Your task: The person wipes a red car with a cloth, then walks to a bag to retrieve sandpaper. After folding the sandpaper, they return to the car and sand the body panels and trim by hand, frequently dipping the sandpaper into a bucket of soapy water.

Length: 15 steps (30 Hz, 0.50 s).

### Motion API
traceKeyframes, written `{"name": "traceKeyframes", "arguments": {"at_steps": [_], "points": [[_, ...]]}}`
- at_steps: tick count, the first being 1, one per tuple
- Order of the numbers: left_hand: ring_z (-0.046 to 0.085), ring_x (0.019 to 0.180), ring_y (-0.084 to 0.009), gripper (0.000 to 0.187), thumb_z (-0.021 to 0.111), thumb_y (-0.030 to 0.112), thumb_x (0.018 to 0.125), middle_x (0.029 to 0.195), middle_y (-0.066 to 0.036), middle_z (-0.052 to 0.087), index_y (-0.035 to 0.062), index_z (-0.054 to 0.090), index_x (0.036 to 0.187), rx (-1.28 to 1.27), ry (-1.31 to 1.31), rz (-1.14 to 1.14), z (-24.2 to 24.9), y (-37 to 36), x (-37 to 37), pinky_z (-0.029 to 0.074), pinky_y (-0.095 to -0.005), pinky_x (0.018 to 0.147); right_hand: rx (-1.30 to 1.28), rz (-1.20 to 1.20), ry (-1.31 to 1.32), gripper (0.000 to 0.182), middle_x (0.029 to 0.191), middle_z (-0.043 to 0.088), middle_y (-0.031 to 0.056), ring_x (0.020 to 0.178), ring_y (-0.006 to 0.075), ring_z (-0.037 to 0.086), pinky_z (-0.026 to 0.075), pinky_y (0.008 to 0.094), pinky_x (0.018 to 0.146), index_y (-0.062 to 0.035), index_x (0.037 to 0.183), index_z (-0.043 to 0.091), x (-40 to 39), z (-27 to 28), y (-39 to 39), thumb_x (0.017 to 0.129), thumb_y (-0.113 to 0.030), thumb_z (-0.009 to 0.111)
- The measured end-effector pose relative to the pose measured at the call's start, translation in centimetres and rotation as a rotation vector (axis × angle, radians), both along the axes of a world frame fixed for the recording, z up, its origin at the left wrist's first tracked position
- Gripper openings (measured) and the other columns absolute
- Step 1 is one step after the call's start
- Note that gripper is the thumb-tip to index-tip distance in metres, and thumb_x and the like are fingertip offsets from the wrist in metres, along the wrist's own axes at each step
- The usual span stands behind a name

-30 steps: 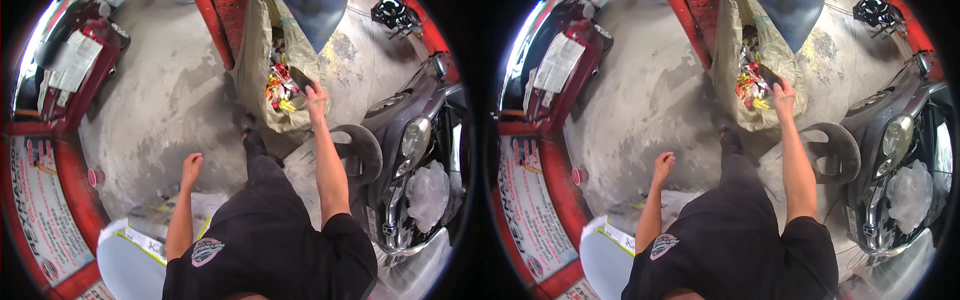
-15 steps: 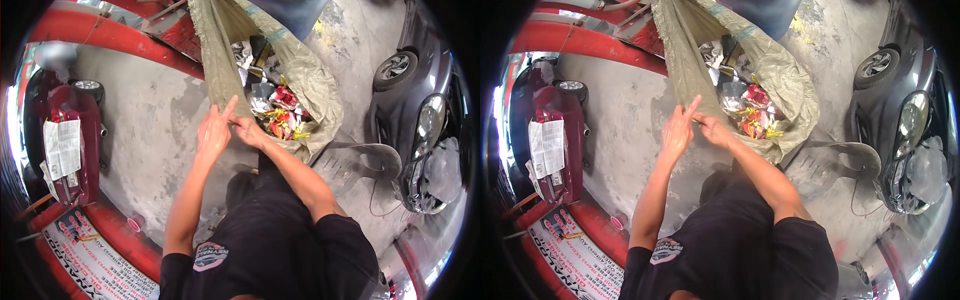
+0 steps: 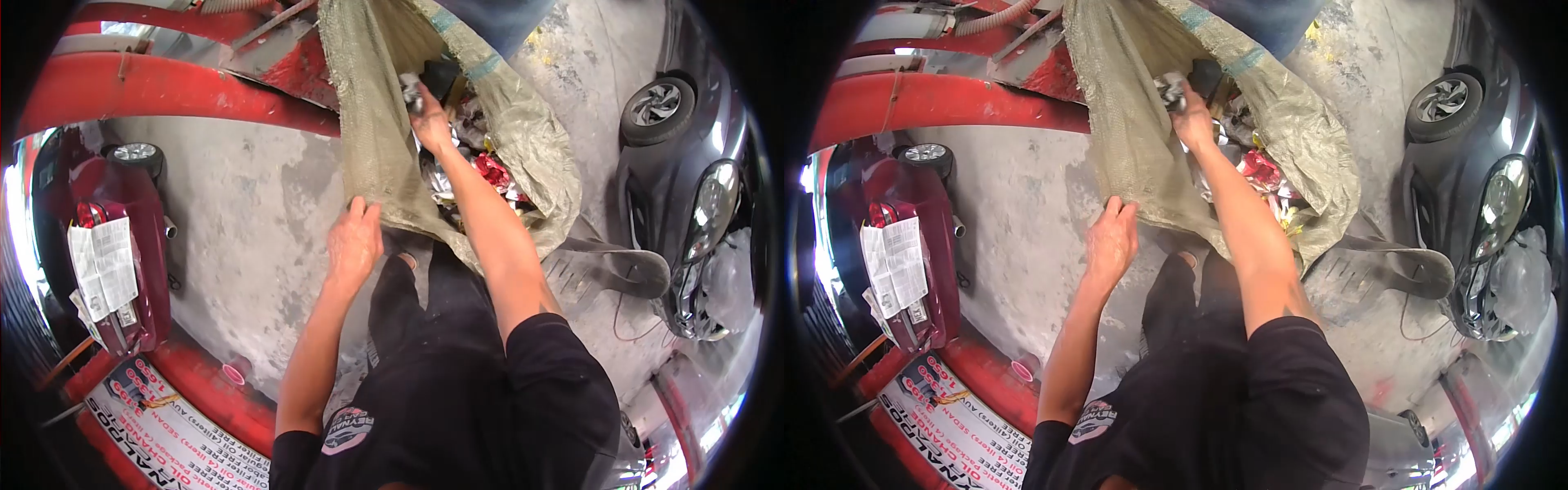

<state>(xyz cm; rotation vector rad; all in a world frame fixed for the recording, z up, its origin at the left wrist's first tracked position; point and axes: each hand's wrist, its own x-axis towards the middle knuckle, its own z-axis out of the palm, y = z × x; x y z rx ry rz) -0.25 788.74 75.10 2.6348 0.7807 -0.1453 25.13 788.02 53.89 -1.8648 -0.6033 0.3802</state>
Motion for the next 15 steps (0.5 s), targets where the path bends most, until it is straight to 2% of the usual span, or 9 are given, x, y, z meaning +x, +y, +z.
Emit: {"name": "traceKeyframes", "arguments": {"at_steps": [2, 3, 5, 6, 7, 9, 10, 13, 15], "points": [[0.066, 0.086, -0.0402, 0.018, 0.064, 0.003, 0.095, 0.1, -0.015, 0.055, 0.0061, 0.068, 0.112, -0.018, 0.008, 0.002, 0.3, 0.3, 0.2, 0.054, -0.0522, 0.072, 0.023, 0.134, -0.119, 0.062, 0.14, 0.063, 0.0254, 0.13, 0.0419, 0.06, 0.049, 0.044, 0.109, -0.0038, 0.145, 0.057, -1.0, -2.8, 1.8, 0.085, -0.013, 0.072], [0.067, 0.086, -0.0401, 0.018, 0.064, 0.003, 0.094, 0.1, -0.015, 0.055, 0.0065, 0.068, 0.112, -0.036, 0.011, 0.005, 0.3, 0.4, 0.2, 0.055, -0.0522, 0.073, 0.016, 0.13, -0.114, 0.062, 0.14, 0.063, 0.0254, 0.13, 0.0419, 0.06, 0.049, 0.044, 0.109, -0.0038, 0.145, 0.057, -1.3, -2.3, 1.4, 0.085, -0.013, 0.072], [0.067, 0.086, -0.04, 0.019, 0.065, 0.002, 0.094, 0.1, -0.015, 0.055, 0.0066, 0.069, 0.112, -0.052, -0.004, -0.002, -0.4, 0.9, -0.2, 0.055, -0.0519, 0.073, -0.122, 0.135, -0.028, 0.046, 0.13, 0.068, 0.0256, 0.121, 0.0429, 0.065, 0.051, 0.0453, 0.105, -0.0017, 0.131, 0.067, -1.5, -0.1, -1.0, 0.086, -0.01, 0.067], [0.067, 0.086, -0.0399, 0.02, 0.066, 0.002, 0.093, 0.101, -0.014, 0.056, 0.0067, 0.069, 0.112, -0.055, -0.025, -0.001, -0.7, 1.3, -0.1, 0.055, -0.0517, 0.073, -0.161, -0.035, -0.148, 0.036, 0.119, 0.072, 0.0243, 0.113, 0.0432, 0.067, 0.053, 0.0473, 0.1, -0.0007, 0.12, 0.071, -1.3, -0.9, -2.4, 0.086, -0.009, 0.065], [0.067, 0.086, -0.0399, 0.02, 0.066, 0.002, 0.093, 0.101, -0.014, 0.056, 0.0067, 0.069, 0.112, -0.052, -0.032, 0.006, -0.7, 1.5, 0.0, 0.055, -0.0517, 0.073, -0.175, -0.222, -0.153, 0.032, 0.11, 0.073, 0.0226, 0.107, 0.0434, 0.068, 0.054, 0.0497, 0.095, -0.0012, 0.116, 0.07, -0.7, -1.3, -3.2, 0.085, -0.01, 0.067], [0.067, 0.087, -0.0397, 0.022, 0.067, 0.001, 0.091, 0.101, -0.014, 0.057, 0.0067, 0.069, 0.112, -0.08, 0.008, 0.018, -0.4, 1.5, 0.0, 0.055, -0.0514, 0.073, -0.341, -0.366, -0.254, 0.038, 0.101, 0.071, 0.0227, 0.103, 0.0448, 0.068, 0.054, 0.0545, 0.088, -0.0048, 0.124, 0.061, 1.1, -1.9, -4.8, 0.088, -0.016, 0.069], [0.067, 0.087, -0.0397, 0.022, 0.067, 0.001, 0.091, 0.101, -0.014, 0.057, 0.0067, 0.069, 0.112, -0.076, 0.007, 0.019, -0.6, 1.6, 0.0, 0.055, -0.0514, 0.073, -0.416, -0.359, -0.236, 0.042, 0.101, 0.073, 0.0266, 0.097, 0.0482, 0.069, 0.055, 0.0538, 0.087, -0.003, 0.125, 0.061, 1.8, -2.1, -5.0, 0.091, -0.024, 0.073], [0.067, 0.087, -0.0395, 0.023, 0.067, 0.001, 0.091, 0.102, -0.014, 0.058, 0.0067, 0.069, 0.113, -0.1, -0.005, 0.023, -0.9, 1.6, 0.2, 0.055, -0.0507, 0.074, -0.494, -0.283, -0.126, 0.044, 0.103, 0.073, 0.0269, 0.101, 0.0483, 0.069, 0.054, 0.0538, 0.089, -0.0036, 0.123, 0.062, 3.3, -3.1, -3.6, 0.089, -0.029, 0.076], [0.067, 0.085, -0.0409, 0.016, 0.072, 0.003, 0.086, 0.099, -0.015, 0.056, 0.0061, 0.062, 0.099, -0.094, -0.093, 0.008, -0.8, 1.5, 0.1, 0.054, -0.0531, 0.072, -0.503, -0.311, -0.141, 0.044, 0.103, 0.073, 0.0274, 0.103, 0.0459, 0.07, 0.054, 0.0534, 0.089, -0.0036, 0.123, 0.063, 3.3, -4.0, -3.3, 0.087, -0.026, 0.076]]}}
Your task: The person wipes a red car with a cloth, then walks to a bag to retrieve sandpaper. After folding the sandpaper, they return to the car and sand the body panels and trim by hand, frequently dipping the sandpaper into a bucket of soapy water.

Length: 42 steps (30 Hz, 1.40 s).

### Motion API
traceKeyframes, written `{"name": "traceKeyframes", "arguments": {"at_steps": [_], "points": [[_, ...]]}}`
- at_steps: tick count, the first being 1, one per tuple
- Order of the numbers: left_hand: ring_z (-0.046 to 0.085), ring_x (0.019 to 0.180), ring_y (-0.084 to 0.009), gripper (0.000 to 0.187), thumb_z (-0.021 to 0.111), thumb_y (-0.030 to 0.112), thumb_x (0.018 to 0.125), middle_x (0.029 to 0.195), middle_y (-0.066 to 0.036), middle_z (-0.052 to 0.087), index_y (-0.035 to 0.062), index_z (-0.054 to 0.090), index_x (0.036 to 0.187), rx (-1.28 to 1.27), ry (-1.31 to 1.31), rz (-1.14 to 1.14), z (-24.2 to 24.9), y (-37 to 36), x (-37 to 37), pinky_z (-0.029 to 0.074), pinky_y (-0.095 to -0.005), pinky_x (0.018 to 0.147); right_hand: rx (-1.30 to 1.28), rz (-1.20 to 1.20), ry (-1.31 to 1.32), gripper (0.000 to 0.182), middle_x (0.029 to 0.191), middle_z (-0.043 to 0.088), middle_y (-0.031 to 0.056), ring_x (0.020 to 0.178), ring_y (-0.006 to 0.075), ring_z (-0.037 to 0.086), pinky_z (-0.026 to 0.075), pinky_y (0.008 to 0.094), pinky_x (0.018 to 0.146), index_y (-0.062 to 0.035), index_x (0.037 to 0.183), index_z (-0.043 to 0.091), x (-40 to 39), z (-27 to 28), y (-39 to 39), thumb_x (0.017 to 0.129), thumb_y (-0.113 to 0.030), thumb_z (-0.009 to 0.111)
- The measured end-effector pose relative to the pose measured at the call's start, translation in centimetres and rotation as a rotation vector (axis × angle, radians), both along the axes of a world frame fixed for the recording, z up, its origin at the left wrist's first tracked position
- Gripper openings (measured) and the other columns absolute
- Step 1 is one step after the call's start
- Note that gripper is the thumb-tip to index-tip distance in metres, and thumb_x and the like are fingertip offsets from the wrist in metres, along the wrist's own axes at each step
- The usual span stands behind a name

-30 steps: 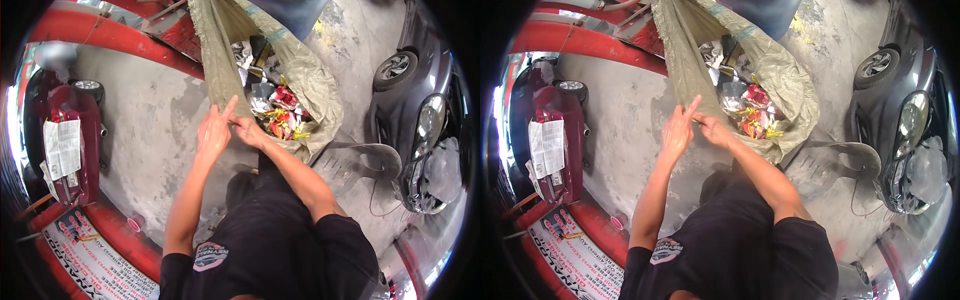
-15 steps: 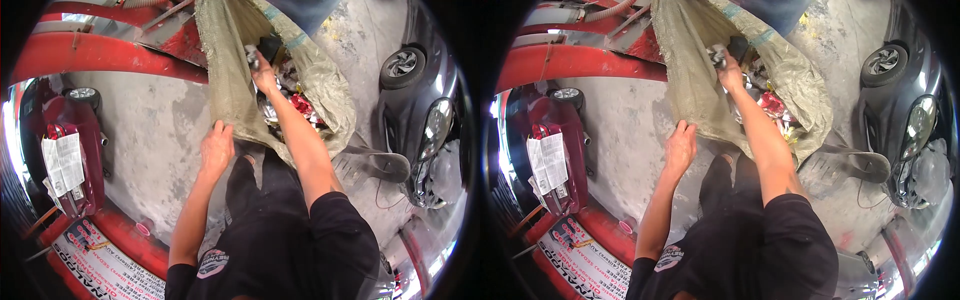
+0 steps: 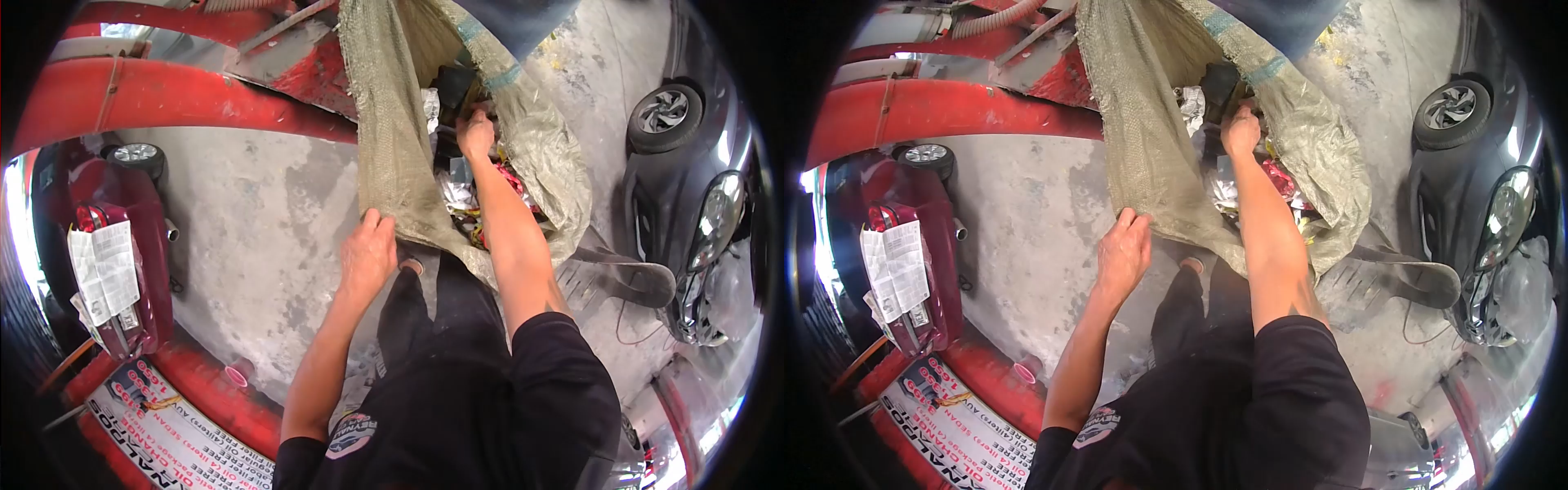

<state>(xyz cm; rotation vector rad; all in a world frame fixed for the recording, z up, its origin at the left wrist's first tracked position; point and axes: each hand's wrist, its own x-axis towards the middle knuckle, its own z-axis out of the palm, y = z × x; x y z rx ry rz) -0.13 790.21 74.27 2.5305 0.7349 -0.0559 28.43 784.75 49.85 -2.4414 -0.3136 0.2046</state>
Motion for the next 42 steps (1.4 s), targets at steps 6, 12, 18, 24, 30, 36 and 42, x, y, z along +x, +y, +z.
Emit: {"name": "traceKeyframes", "arguments": {"at_steps": [6, 12, 18, 24, 30, 36, 42], "points": [[0.067, 0.089, -0.0429, 0.016, 0.069, 0.01, 0.092, 0.107, -0.015, 0.061, 0.0053, 0.066, 0.107, -0.079, 0.049, 0.032, 0.7, 0.0, 0.2, 0.054, -0.0538, 0.075, 0.42, 0.016, 0.436, 0.055, 0.105, 0.075, 0.0205, 0.095, 0.0318, 0.074, 0.058, 0.0438, 0.087, 0.0043, 0.138, 0.06, -1.9, 2.8, -8.5, 0.086, -0.009, 0.069], [0.072, 0.089, -0.0367, 0.037, 0.068, 0.015, 0.097, 0.111, -0.018, 0.066, 0.0035, 0.066, 0.132, -0.379, -0.042, 0.022, 0.2, -0.6, 1.2, 0.057, -0.0475, 0.075, 0.783, -0.069, 0.887, 0.049, 0.105, 0.075, 0.0072, 0.091, 0.0119, 0.069, 0.056, 0.0257, 0.079, 0.0065, 0.138, 0.06, -6.1, 9.4, -16.4, 0.09, -0.001, 0.067], [0.071, 0.094, -0.0265, 0.07, 0.073, 0.022, 0.1, 0.134, -0.018, 0.06, 0.0004, 0.039, 0.157, -1.093, -0.184, 0.353, 2.3, -6.2, 7.9, 0.059, -0.0399, 0.085, 0.753, -0.016, 0.718, 0.052, 0.11, 0.069, 0.005, 0.093, 0.0112, 0.066, 0.054, 0.0262, 0.084, -0.0021, 0.14, 0.062, -9.1, 13.6, -19.5, 0.09, 0.0, 0.074], [0.069, 0.088, -0.0148, 0.056, 0.076, 0.012, 0.097, 0.125, -0.014, 0.066, -0.0035, 0.05, 0.143, -0.981, -0.17, 0.26, -1.7, -7.8, 12.7, 0.057, -0.0297, 0.073, 0.986, -0.042, 0.816, 0.052, 0.116, 0.07, 0.0076, 0.101, 0.0124, 0.067, 0.054, 0.0265, 0.087, 0.001, 0.144, 0.057, -11.3, 19.5, -21.5, 0.093, -0.001, 0.068], [0.072, 0.091, -0.0136, 0.027, 0.07, 0.004, 0.097, 0.11, -0.009, 0.074, -0.0005, 0.066, 0.123, -1.248, -0.176, 0.187, -0.5, -9.4, 11.6, 0.06, -0.0307, 0.077, 0.968, -0.141, 0.664, 0.044, 0.121, 0.071, 0.0074, 0.108, 0.0136, 0.066, 0.053, 0.0304, 0.094, 0.0012, 0.14, 0.061, -11.7, 21.8, -21.8, 0.098, -0.011, 0.068], [0.069, 0.095, -0.0145, 0.037, 0.065, 0.003, 0.097, 0.113, -0.01, 0.072, -0.002, 0.058, 0.133, -1.336, -0.154, 0.074, 0.2, -9.2, 9.4, 0.057, -0.0307, 0.083, 1.007, -0.196, 0.608, 0.032, 0.114, 0.074, 0.0069, 0.1, 0.0121, 0.068, 0.055, 0.0295, 0.091, 0.0035, 0.125, 0.067, -13.0, 24.0, -21.7, 0.094, -0.005, 0.074], [0.064, 0.108, -0.0158, 0.041, 0.059, 0.006, 0.101, 0.117, -0.012, 0.068, -0.0018, 0.049, 0.14, -1.435, -0.22, 0.034, 0.6, -7.7, 8.0, 0.052, -0.0315, 0.097, 1.199, -0.303, 0.591, 0.032, 0.117, 0.074, 0.0084, 0.105, 0.0148, 0.069, 0.054, 0.0312, 0.098, 0.0038, 0.126, 0.065, -18.0, 26.7, -22.8, 0.095, 0.0, 0.07]]}}
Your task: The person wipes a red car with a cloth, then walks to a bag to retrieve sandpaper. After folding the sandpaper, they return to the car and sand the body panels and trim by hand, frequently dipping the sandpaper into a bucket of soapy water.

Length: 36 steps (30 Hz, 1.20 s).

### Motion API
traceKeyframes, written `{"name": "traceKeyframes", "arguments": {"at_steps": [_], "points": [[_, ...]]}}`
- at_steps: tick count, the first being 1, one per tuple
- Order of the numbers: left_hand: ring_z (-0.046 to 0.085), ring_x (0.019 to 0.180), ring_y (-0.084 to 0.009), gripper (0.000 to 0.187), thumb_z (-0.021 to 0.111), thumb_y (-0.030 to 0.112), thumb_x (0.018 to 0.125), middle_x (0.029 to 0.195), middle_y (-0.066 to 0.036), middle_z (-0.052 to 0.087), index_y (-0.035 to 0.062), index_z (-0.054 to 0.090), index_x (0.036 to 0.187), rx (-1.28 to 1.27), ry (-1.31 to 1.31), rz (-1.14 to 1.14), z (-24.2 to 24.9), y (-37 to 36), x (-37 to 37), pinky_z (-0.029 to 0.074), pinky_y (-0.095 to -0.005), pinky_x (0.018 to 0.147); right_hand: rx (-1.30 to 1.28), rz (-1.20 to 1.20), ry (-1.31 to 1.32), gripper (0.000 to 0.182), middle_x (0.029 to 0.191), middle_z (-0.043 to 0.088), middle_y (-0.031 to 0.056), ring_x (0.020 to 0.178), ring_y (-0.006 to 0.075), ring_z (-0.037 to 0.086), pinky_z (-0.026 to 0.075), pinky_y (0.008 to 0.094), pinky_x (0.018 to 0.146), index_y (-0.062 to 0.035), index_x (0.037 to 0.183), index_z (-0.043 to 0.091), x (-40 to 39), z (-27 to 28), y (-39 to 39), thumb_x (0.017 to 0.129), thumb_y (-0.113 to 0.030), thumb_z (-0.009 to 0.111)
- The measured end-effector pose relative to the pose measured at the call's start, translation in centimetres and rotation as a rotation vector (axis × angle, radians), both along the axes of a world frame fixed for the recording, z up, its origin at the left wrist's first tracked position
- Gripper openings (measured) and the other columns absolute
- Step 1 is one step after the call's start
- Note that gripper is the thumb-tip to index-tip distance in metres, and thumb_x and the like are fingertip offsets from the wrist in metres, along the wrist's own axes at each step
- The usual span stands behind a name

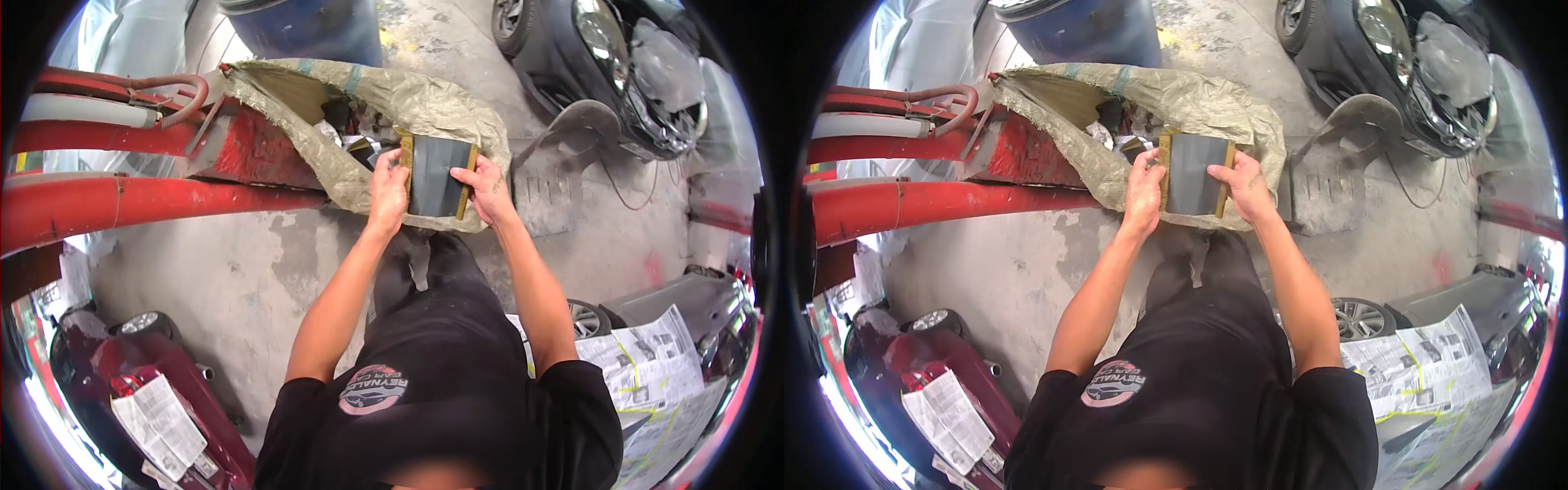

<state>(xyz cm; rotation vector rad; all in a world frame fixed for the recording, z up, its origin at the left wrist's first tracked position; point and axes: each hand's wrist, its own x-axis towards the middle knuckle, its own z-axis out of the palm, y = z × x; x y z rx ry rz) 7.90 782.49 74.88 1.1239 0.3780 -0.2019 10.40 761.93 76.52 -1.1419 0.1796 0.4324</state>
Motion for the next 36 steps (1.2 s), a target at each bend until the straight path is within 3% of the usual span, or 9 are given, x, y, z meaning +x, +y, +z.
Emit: {"name": "traceKeyframes", "arguments": {"at_steps": [5, 8, 12, 14, 17, 21, 25, 31, 36], "points": [[0.065, 0.101, -0.0135, 0.043, 0.075, 0.014, 0.099, 0.108, -0.009, 0.071, -0.0025, 0.055, 0.132, 0.222, -0.307, -0.013, 0.9, -3.0, -0.4, 0.052, -0.0288, 0.092, 0.074, -0.172, -0.088, 0.035, 0.123, 0.071, 0.0104, 0.111, 0.0172, 0.068, 0.053, 0.0338, 0.102, 0.0041, 0.131, 0.061, -3.2, 2.6, -0.9, 0.097, 0.0, 0.066], [0.064, 0.094, -0.0112, 0.018, 0.068, 0.01, 0.103, 0.106, -0.007, 0.071, 0.0004, 0.061, 0.117, -0.053, -0.106, -0.069, 0.4, -3.4, 0.1, 0.052, -0.0283, 0.087, 0.042, -0.26, -0.119, 0.034, 0.123, 0.071, 0.0105, 0.111, 0.0173, 0.067, 0.053, 0.0349, 0.102, 0.0045, 0.131, 0.061, -4.6, 3.5, -3.4, 0.098, -0.001, 0.066], [0.066, 0.103, -0.0128, 0.022, 0.053, 0.017, 0.111, 0.117, -0.007, 0.072, 0.0001, 0.065, 0.117, 0.087, -0.052, -0.345, -1.3, -5.8, 1.5, 0.052, -0.0309, 0.094, -0.006, -0.37, -0.143, 0.035, 0.122, 0.071, 0.0088, 0.11, 0.0161, 0.067, 0.053, 0.0339, 0.101, 0.003, 0.131, 0.062, -6.8, 4.7, -7.1, 0.098, -0.005, 0.07], [0.064, 0.103, -0.0126, 0.022, 0.053, 0.016, 0.111, 0.115, -0.007, 0.071, -0.0003, 0.065, 0.119, 0.002, -0.118, -0.339, -1.8, -8.9, 1.8, 0.051, -0.0309, 0.094, 0.011, -0.436, -0.162, 0.036, 0.12, 0.071, 0.0066, 0.109, 0.0145, 0.066, 0.052, 0.0329, 0.1, 0.0015, 0.129, 0.063, -7.9, 5.4, -8.7, 0.097, -0.01, 0.075], [0.065, 0.106, -0.0153, 0.031, 0.054, 0.022, 0.112, 0.122, -0.009, 0.068, -0.0015, 0.058, 0.132, -0.141, -0.164, -0.377, 1.4, -15.6, 1.1, 0.052, -0.0332, 0.099, -0.063, -0.496, -0.232, 0.036, 0.119, 0.072, 0.0059, 0.109, 0.0136, 0.066, 0.053, 0.0324, 0.099, 0.0003, 0.128, 0.064, -9.7, 4.2, -13.0, 0.096, -0.011, 0.075], [0.063, 0.109, -0.0165, 0.041, 0.07, 0.022, 0.104, 0.12, -0.011, 0.066, -0.0004, 0.052, 0.133, 0.134, -0.301, -0.505, 3.2, -25.1, -1.0, 0.052, -0.0318, 0.097, 0.002, -0.652, -0.261, 0.037, 0.117, 0.072, 0.0051, 0.107, 0.0131, 0.066, 0.053, 0.0318, 0.098, -0.0009, 0.129, 0.063, -12.7, 4.8, -19.5, 0.096, -0.011, 0.076], [0.06, 0.097, -0.0099, 0.021, 0.065, 0.017, 0.108, 0.108, -0.003, 0.066, 0.0021, 0.06, 0.121, -0.113, -0.307, -0.574, 1.9, -35.1, -1.5, 0.051, -0.0278, 0.089, 0.093, -0.786, -0.296, 0.033, 0.116, 0.071, 0.0031, 0.102, 0.0121, 0.066, 0.052, 0.0312, 0.095, -0.0022, 0.128, 0.064, -17.4, 6.5, -29.4, 0.098, -0.012, 0.073], [0.066, 0.091, -0.01, 0.021, 0.063, 0.026, 0.109, 0.103, -0.001, 0.07, 0.0052, 0.061, 0.115, -0.361, -0.08, -0.883, 5.5, -50.9, -4.5, 0.055, -0.0288, 0.085, 0.101, -0.773, -0.342, 0.03, 0.115, 0.072, 0.003, 0.102, 0.0106, 0.066, 0.052, 0.0277, 0.092, -0.0013, 0.129, 0.065, -22.3, 6.2, -42.8, 0.103, -0.017, 0.07], [0.069, 0.105, -0.0155, 0.017, 0.065, 0.017, 0.105, 0.114, -0.005, 0.071, 0.0084, 0.06, 0.118, -0.566, -0.053, -1.024, 5.1, -62.9, -7.0, 0.057, -0.0344, 0.094, -0.205, -0.838, -0.333, 0.028, 0.108, 0.071, -0.0004, 0.095, 0.007, 0.063, 0.052, 0.0262, 0.088, -0.001, 0.123, 0.067, -25.6, 10.6, -52.2, 0.103, -0.019, 0.07]]}}
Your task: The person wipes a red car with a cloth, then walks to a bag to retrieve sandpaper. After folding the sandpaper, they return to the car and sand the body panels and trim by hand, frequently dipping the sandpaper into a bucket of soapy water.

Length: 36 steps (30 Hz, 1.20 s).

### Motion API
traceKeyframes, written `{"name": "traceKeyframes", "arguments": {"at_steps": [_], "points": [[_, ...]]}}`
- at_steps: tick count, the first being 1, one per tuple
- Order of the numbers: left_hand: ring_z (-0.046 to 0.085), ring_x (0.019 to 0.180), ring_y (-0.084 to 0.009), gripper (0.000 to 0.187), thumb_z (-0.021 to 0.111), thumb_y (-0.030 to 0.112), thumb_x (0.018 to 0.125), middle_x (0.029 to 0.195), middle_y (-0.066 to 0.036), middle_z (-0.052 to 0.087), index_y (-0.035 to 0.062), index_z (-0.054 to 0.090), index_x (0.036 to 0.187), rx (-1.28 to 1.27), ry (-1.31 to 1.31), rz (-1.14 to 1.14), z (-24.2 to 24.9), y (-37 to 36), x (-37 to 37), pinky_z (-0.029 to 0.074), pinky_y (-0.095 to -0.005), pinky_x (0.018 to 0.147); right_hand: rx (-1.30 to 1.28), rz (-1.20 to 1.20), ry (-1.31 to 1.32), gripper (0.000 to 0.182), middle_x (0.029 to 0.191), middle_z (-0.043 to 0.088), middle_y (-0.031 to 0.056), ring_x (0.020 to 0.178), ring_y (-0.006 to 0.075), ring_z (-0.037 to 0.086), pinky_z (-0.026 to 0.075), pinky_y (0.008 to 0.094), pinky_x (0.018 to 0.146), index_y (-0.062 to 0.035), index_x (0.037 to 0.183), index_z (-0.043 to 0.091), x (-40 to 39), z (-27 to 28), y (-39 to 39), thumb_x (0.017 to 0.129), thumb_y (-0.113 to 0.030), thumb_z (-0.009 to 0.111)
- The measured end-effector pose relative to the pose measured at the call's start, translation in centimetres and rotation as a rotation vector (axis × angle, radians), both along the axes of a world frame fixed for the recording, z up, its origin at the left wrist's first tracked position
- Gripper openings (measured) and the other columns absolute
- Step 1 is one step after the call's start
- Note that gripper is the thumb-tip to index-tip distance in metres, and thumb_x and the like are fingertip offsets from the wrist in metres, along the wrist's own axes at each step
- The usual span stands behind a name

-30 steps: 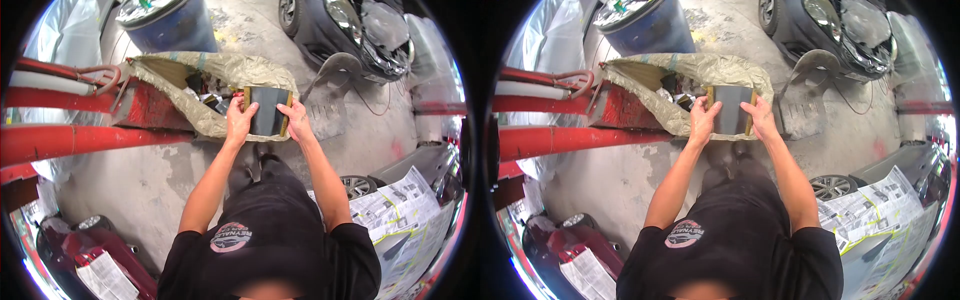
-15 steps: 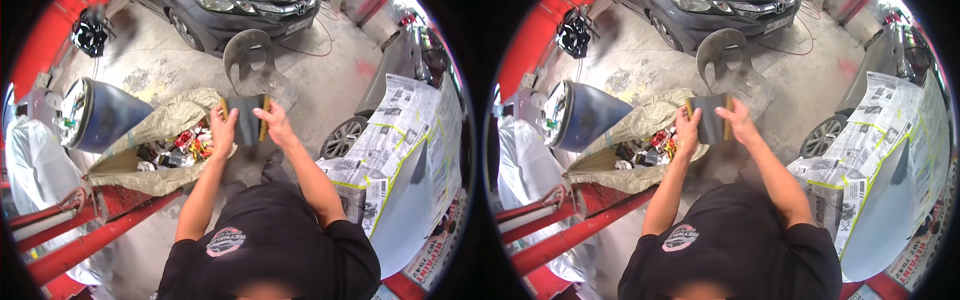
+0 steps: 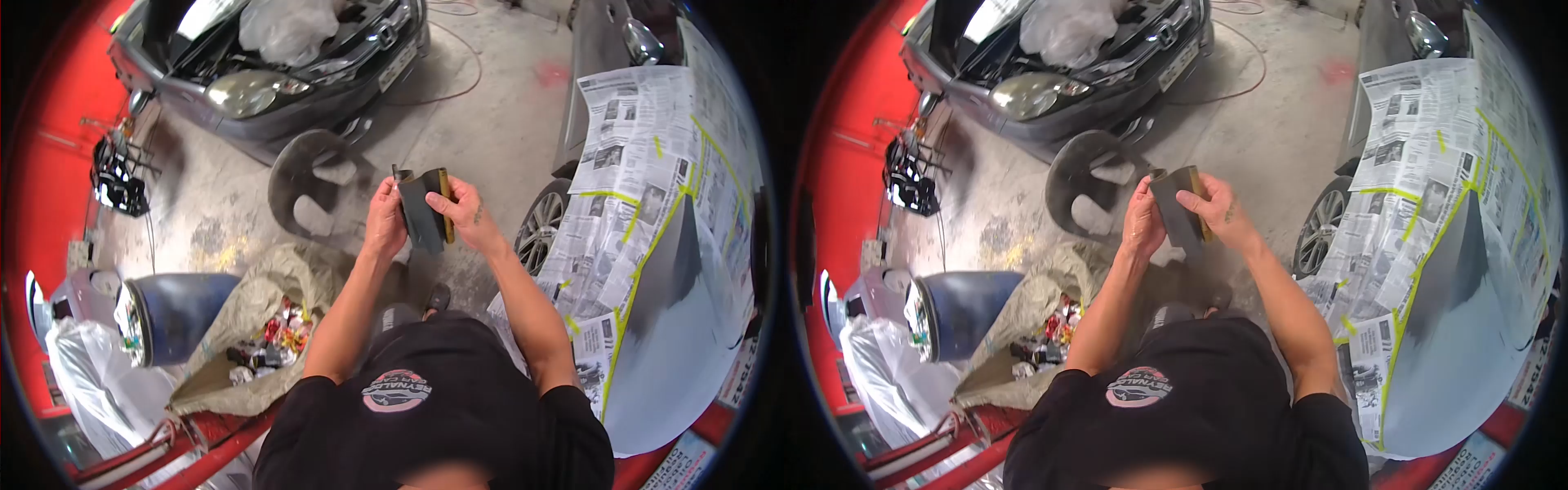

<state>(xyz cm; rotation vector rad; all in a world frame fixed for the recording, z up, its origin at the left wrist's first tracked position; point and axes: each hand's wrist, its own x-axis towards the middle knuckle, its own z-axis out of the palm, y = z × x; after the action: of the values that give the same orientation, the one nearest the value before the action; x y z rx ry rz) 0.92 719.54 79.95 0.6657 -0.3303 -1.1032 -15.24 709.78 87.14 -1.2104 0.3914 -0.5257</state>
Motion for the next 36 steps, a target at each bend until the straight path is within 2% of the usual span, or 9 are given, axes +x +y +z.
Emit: {"name": "traceKeyframes", "arguments": {"at_steps": [6, 11, 15, 18, 20, 23, 28, 31, 36], "points": [[0.067, 0.103, -0.0137, 0.024, 0.065, 0.008, 0.101, 0.11, -0.004, 0.07, 0.0086, 0.06, 0.124, 0.126, -0.091, -0.134, 0.6, -12.5, -0.4, 0.056, -0.034, 0.092, -0.104, -0.013, 0.01, 0.025, 0.1, 0.071, -0.0011, 0.089, 0.0055, 0.061, 0.05, 0.0254, 0.079, -0.0014, 0.121, 0.069, -3.4, 0.4, -9.2, 0.103, -0.018, 0.065], [0.066, 0.098, -0.0109, 0.02, 0.064, 0.01, 0.102, 0.109, -0.006, 0.07, 0.0028, 0.066, 0.121, 0.174, -0.731, 0.037, 2.1, -23.3, -1.9, 0.055, -0.0292, 0.088, -0.09, -0.192, 0.045, 0.023, 0.098, 0.071, 0.0001, 0.089, 0.0075, 0.063, 0.052, 0.0278, 0.08, -0.0004, 0.118, 0.069, -2.4, -1.1, -17.6, 0.1, -0.013, 0.068], [0.064, 0.092, -0.0084, 0.022, 0.066, 0.003, 0.095, 0.105, -0.003, 0.069, 0.0031, 0.067, 0.117, 0.152, -0.572, -0.006, -0.7, -34.5, 0.5, 0.053, -0.027, 0.082, -0.057, -0.395, 0.083, 0.024, 0.1, 0.073, 0.0019, 0.089, 0.009, 0.065, 0.053, 0.0294, 0.08, 0.0006, 0.119, 0.068, 0.3, -1.6, -27.6, 0.098, -0.012, 0.07], [0.066, 0.101, -0.0116, 0.021, 0.065, 0.018, 0.104, 0.115, -0.006, 0.069, 0.0028, 0.066, 0.119, 0.151, -0.516, -0.28, -1.2, -43.2, 3.4, 0.054, -0.0282, 0.087, -0.15, -0.466, 0.173, 0.026, 0.096, 0.075, 0.0058, 0.086, 0.0104, 0.066, 0.055, 0.0309, 0.077, 0.0016, 0.117, 0.069, 3.1, -2.1, -37.2, 0.096, -0.013, 0.073], [0.067, 0.104, -0.0137, 0.043, 0.056, 0.041, 0.111, 0.121, -0.009, 0.07, 0.0012, 0.065, 0.124, 0.107, -0.147, -0.309, -0.7, -47.5, 5.1, 0.055, -0.0297, 0.09, -0.307, -0.567, 0.285, 0.026, 0.091, 0.075, 0.0101, 0.08, 0.0137, 0.068, 0.056, 0.0328, 0.074, 0.0019, 0.114, 0.07, 5.4, -2.4, -43.1, 0.095, -0.015, 0.074], [0.069, 0.108, -0.0184, 0.071, 0.05, 0.063, 0.105, 0.123, -0.008, 0.072, -0.0018, 0.065, 0.13, 0.048, -0.18, -0.319, 3.7, -55.1, 7.0, 0.052, -0.0339, 0.101, -0.358, -0.653, 0.325, 0.026, 0.086, 0.075, 0.0132, 0.076, 0.0174, 0.07, 0.056, 0.0347, 0.072, 0.0019, 0.112, 0.07, 8.1, -0.2, -51.4, 0.093, -0.015, 0.075], [0.067, 0.105, -0.0132, 0.034, 0.073, 0.011, 0.098, 0.118, -0.004, 0.073, 0.0005, 0.068, 0.13, 0.156, -0.531, -0.425, 5.3, -69.2, 9.7, 0.054, -0.0315, 0.093, -0.598, -0.749, 0.377, 0.028, 0.097, 0.072, 0.0191, 0.083, 0.033, 0.069, 0.054, 0.04, 0.075, 0.0009, 0.12, 0.071, 9.9, 1.6, -65.2, 0.097, -0.016, 0.07], [0.064, 0.086, -0.0075, 0.024, 0.075, 0.017, 0.099, 0.101, 0.001, 0.073, 0.0044, 0.072, 0.121, 0.143, -0.385, -0.406, 4.9, -79.0, 10.8, 0.052, -0.0253, 0.077, -0.653, -0.863, 0.317, 0.028, 0.098, 0.072, 0.0201, 0.082, 0.0329, 0.07, 0.054, 0.0399, 0.074, 0.0002, 0.124, 0.07, 11.2, 0.5, -74.9, 0.101, -0.016, 0.065], [0.066, 0.094, -0.0091, 0.026, 0.068, 0.01, 0.101, 0.108, 0.0, 0.072, 0.0056, 0.068, 0.126, 0.125, -0.341, -0.496, 2.6, -96.5, 13.4, 0.053, -0.0256, 0.082, -0.458, -0.881, 0.3, 0.04, 0.08, 0.063, 0.015, 0.072, 0.0169, 0.056, 0.05, 0.0347, 0.069, 0.0061, 0.133, 0.063, 12.3, -3.3, -92.1, 0.111, -0.027, 0.056]]}}
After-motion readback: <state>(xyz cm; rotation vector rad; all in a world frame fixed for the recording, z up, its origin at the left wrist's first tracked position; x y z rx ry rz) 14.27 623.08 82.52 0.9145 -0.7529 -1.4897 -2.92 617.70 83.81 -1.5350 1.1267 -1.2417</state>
